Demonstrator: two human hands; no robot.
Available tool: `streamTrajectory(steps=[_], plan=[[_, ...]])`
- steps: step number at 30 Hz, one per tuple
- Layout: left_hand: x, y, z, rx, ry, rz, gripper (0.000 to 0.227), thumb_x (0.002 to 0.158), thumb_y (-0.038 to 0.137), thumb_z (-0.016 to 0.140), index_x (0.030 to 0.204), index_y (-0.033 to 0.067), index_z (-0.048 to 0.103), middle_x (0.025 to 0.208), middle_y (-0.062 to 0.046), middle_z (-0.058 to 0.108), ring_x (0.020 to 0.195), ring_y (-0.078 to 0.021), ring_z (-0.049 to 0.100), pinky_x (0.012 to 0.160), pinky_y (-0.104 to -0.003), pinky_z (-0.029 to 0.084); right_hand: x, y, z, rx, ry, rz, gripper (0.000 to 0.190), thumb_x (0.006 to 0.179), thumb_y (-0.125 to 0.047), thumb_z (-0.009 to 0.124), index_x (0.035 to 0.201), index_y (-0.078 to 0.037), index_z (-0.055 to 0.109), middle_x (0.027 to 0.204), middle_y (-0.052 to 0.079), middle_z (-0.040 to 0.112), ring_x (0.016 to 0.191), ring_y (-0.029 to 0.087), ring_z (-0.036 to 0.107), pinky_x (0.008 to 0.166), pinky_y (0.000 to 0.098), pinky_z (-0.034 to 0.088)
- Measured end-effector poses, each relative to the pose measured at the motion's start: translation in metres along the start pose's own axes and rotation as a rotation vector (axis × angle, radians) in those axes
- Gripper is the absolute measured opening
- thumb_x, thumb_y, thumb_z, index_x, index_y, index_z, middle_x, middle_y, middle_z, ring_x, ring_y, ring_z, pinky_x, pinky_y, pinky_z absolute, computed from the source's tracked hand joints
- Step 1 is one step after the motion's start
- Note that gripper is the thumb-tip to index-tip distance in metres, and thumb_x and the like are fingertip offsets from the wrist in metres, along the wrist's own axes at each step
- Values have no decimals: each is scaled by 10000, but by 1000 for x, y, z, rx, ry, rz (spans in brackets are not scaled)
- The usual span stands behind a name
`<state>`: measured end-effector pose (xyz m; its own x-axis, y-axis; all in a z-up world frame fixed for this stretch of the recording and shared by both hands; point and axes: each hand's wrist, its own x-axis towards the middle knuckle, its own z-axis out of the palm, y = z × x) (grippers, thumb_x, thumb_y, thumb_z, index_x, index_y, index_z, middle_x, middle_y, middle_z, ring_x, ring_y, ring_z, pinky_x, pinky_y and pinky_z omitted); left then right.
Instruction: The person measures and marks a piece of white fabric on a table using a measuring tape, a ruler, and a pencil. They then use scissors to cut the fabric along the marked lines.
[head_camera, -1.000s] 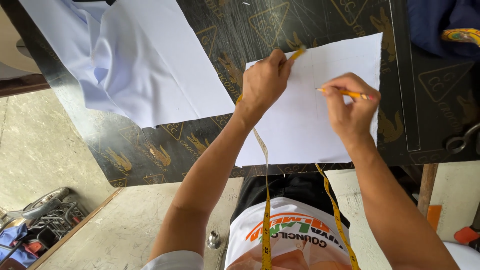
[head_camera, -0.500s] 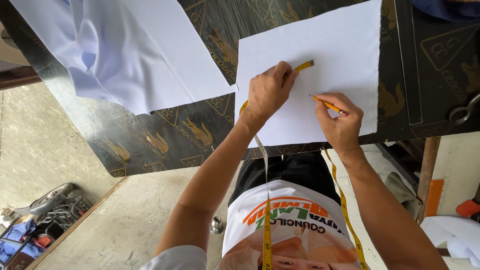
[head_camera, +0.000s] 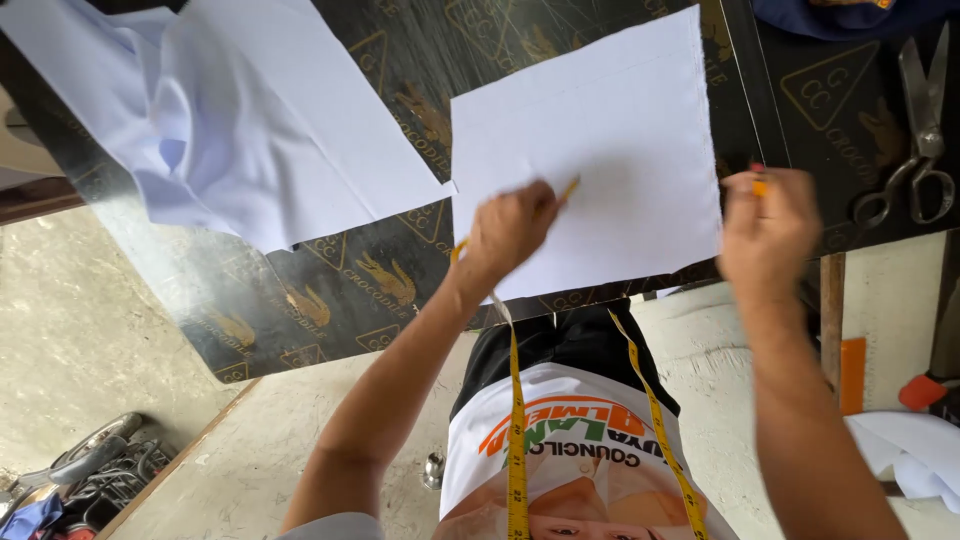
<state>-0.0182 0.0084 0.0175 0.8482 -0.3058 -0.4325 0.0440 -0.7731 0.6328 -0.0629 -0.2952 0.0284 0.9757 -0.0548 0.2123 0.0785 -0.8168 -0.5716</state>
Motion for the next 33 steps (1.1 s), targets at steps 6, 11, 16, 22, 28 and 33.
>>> streamTrajectory(steps=[6, 11, 16, 22, 28, 33], plan=[[-128, -8, 48, 319, -334, 194, 333, 1052, 401, 586, 884, 116, 623, 664, -6, 615, 517, -198, 613, 375, -367, 486, -84, 61, -40, -336, -86, -40, 405, 1104, 27, 870, 1499, 6, 781, 1035, 130, 558, 725, 236, 575, 566, 383, 547], [-161, -27, 65, 154, -528, -14, 262, 1039, 230, 556, 918, 57, 711, 851, -91, 708, 761, -301, 698, 630, -457, 591, -144, 59, -32, -102, 63, 127, 337, 1102, 183, 794, 1432, 169, 727, 1161, 235, 526, 940, 347, 633, 780, 433, 619], [-163, -32, 66, 183, -593, -119, 373, 997, 265, 589, 1301, 60, 661, 1211, -166, 691, 1063, -367, 682, 867, -499, 571, -167, 58, -29, -99, 91, 350, 405, 1077, 44, 914, 1360, 149, 643, 1102, 195, 535, 902, 270, 495, 646, 359, 467], [-149, -9, 34, 129, -635, 12, 387, 1025, 290, 572, 1311, 41, 648, 1249, -132, 697, 1056, -336, 707, 804, -486, 625, -127, -1, -74, -125, -363, 830, 449, 1058, -411, 786, 1244, -6, 734, 1080, 139, 682, 988, 314, 606, 766, 451, 501], [-86, 13, 5, -181, 268, 436, 292, 1028, 148, 629, 1275, -3, 594, 1246, -175, 655, 1042, -341, 715, 898, -436, 640, -132, -57, -63, 209, -515, 942, 228, 1070, -261, 655, 1156, -53, 692, 765, 57, 591, 503, 124, 370, 408, 263, 304], [-3, 9, 8, 72, 648, 415, 576, 1012, 440, 667, 1459, 114, 505, 1587, -155, 425, 1498, -338, 432, 1284, -544, 269, -168, -30, 28, 590, -466, 689, 159, 913, -174, 820, 895, -23, 771, 611, 74, 631, 622, 119, 565, 604, 287, 481]])
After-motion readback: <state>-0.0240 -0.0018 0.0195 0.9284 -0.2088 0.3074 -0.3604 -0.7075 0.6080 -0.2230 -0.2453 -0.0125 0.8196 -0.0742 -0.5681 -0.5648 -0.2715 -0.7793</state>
